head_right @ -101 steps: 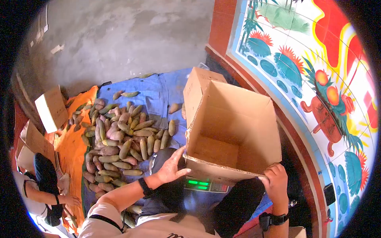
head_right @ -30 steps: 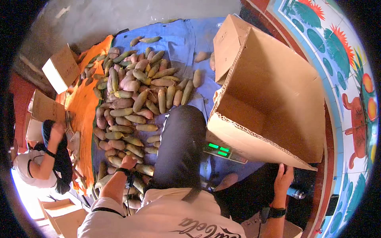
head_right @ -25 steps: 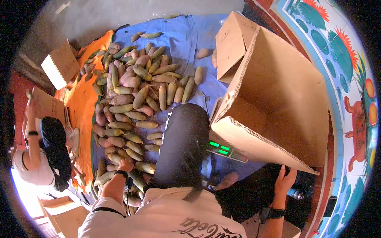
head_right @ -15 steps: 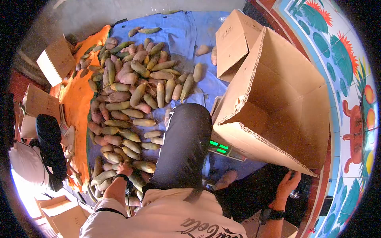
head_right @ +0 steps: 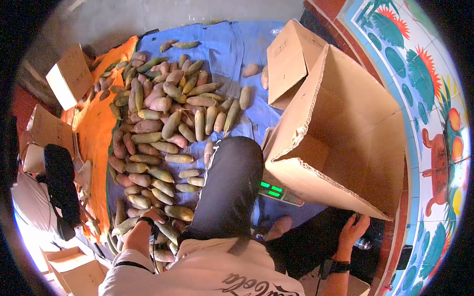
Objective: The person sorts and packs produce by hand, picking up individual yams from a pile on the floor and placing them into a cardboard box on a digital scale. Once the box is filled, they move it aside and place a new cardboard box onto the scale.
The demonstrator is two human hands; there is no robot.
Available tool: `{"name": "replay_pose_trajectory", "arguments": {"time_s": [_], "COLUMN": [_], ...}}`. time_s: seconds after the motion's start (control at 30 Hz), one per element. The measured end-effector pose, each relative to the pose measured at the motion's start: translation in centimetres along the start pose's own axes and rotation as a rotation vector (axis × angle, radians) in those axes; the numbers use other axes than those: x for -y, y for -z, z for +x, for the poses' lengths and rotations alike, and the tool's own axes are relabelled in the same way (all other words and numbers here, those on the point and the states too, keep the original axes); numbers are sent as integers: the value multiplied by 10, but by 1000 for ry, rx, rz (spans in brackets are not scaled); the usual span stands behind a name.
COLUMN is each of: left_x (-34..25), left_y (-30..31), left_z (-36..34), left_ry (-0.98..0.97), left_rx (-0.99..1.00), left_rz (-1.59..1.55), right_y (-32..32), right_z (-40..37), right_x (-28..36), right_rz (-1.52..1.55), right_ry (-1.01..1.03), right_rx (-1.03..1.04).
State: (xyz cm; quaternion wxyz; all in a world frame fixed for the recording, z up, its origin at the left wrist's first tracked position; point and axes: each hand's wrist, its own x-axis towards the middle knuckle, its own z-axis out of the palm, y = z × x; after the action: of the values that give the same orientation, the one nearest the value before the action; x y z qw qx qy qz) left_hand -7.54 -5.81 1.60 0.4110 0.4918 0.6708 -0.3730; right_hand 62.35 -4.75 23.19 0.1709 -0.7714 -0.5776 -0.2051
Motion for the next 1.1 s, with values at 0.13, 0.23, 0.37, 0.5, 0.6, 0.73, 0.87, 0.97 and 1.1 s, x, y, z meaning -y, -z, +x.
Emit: {"name": "replay_pose_trajectory", "arguments": {"time_s": [0.13, 0.23, 0.37, 0.5, 0.6, 0.73, 0.87, 0.97, 1.1], "left_x": [-9, -10, -25, -50, -60, -66, -92, -111, -136], "left_y": [9, 3, 3, 51, 82, 131, 176, 204, 247], "left_z": [-18, -1, 8, -49, -78, -108, -155, -187, -250], "left_ry": [-42, -85, -121, -254, -267, -355, -278, -370, -633], "left_rx": [-96, -70, -52, -228, -396, -637, -1070, -1455, -1626], "left_rz": [-132, -275, -14, -89, -111, -150, -375, -481, -654], "right_y": [2, 2, 8, 13, 15, 18, 20, 22, 20], "right_z": [2, 0, 5, 8, 10, 11, 11, 11, 10], "right_x": [5, 5, 15, 25, 30, 34, 35, 35, 32], "right_rz": [30, 62, 70, 202, 225, 293, 331, 309, 315], "right_ry": [5, -18, -1, -60, -70, -75, -75, -63, -47], "right_rx": [-36, -21, -73, -52, -64, -86, -103, -104, -133]}}
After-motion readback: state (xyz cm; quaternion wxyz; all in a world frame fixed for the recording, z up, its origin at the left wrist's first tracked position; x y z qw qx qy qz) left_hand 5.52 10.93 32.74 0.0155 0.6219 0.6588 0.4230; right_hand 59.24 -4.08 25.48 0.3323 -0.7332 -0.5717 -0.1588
